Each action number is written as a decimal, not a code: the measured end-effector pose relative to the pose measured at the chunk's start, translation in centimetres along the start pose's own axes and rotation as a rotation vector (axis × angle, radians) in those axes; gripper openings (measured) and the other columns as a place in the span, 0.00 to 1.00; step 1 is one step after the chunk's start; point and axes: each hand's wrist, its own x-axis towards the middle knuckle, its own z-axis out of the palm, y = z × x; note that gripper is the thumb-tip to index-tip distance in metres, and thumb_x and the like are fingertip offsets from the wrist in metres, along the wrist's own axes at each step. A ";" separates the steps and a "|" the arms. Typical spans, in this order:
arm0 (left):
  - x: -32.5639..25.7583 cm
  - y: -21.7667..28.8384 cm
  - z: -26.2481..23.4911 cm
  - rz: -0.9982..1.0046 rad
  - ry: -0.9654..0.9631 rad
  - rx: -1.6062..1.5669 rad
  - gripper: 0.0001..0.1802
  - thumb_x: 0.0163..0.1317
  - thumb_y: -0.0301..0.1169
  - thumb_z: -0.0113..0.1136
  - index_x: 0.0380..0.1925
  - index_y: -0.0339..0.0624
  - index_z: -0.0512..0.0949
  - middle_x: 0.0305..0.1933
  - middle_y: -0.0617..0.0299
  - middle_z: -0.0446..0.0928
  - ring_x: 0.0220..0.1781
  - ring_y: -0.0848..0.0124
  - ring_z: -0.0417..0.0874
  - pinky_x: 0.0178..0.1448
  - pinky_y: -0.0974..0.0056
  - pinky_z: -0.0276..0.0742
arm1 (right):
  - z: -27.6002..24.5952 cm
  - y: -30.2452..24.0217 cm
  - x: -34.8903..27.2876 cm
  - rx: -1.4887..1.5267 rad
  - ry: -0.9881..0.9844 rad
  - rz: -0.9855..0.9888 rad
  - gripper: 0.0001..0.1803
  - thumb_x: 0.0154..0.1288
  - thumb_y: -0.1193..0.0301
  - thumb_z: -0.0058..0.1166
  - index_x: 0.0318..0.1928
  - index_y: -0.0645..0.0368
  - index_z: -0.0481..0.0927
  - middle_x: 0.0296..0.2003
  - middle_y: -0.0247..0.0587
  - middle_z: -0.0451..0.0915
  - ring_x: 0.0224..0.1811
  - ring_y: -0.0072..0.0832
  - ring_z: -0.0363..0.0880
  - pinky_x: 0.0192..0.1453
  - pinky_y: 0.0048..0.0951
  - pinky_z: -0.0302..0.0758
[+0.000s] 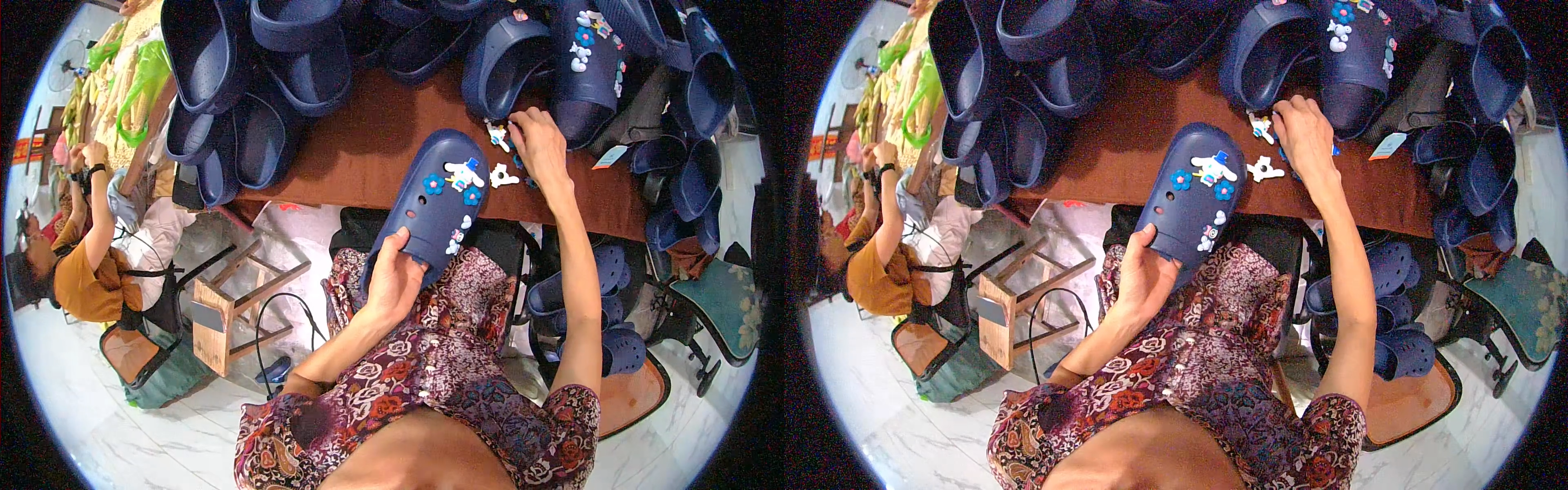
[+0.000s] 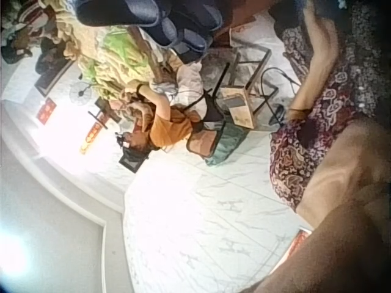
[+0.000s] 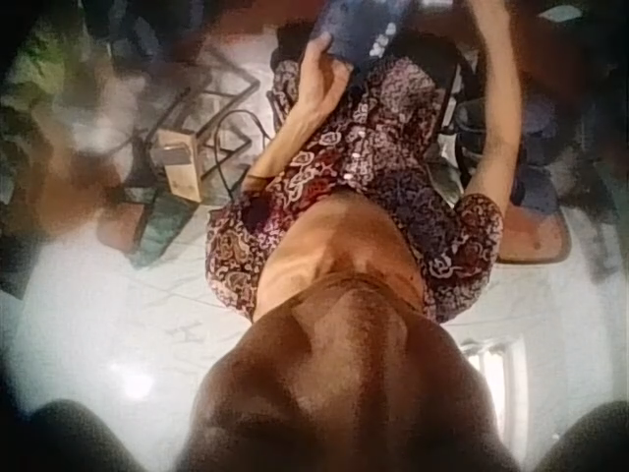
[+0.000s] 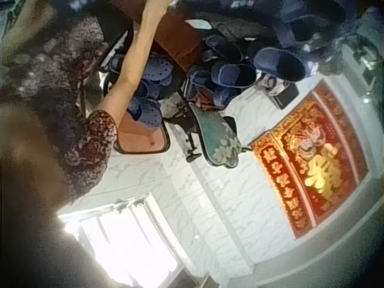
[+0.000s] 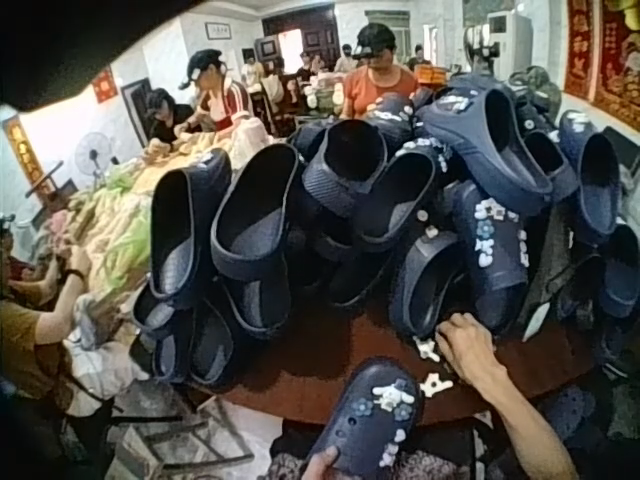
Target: Decorating blue clog-style shoes by inserting small colorful charms into the holes.
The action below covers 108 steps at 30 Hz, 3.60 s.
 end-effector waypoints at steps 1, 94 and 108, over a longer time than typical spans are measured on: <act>0.1 0.0 0.0 -0.007 -0.010 0.002 0.28 0.67 0.41 0.52 0.62 0.39 0.63 0.63 0.54 0.70 0.64 0.62 0.72 0.69 0.52 0.64 | -0.5 -0.4 -0.1 0.024 0.039 0.030 0.07 0.58 0.72 0.57 0.38 0.58 0.81 0.35 0.43 0.77 0.40 0.42 0.76 0.44 0.40 0.75; -0.3 -0.9 -0.3 -0.176 0.049 0.267 0.21 0.64 0.39 0.52 0.53 0.39 0.72 0.52 0.58 0.78 0.54 0.65 0.78 0.62 0.56 0.70 | -0.9 0.1 -3.5 0.360 0.141 0.175 0.16 0.61 0.84 0.46 0.48 0.61 0.77 0.45 0.50 0.78 0.48 0.48 0.77 0.52 0.41 0.74; -0.1 -0.7 -0.2 -0.065 0.021 0.257 0.19 0.66 0.35 0.52 0.53 0.36 0.74 0.54 0.57 0.78 0.54 0.66 0.78 0.62 0.57 0.71 | 1.1 0.0 -2.2 0.041 0.103 0.213 0.11 0.58 0.74 0.57 0.43 0.58 0.77 0.39 0.44 0.77 0.42 0.45 0.78 0.43 0.44 0.75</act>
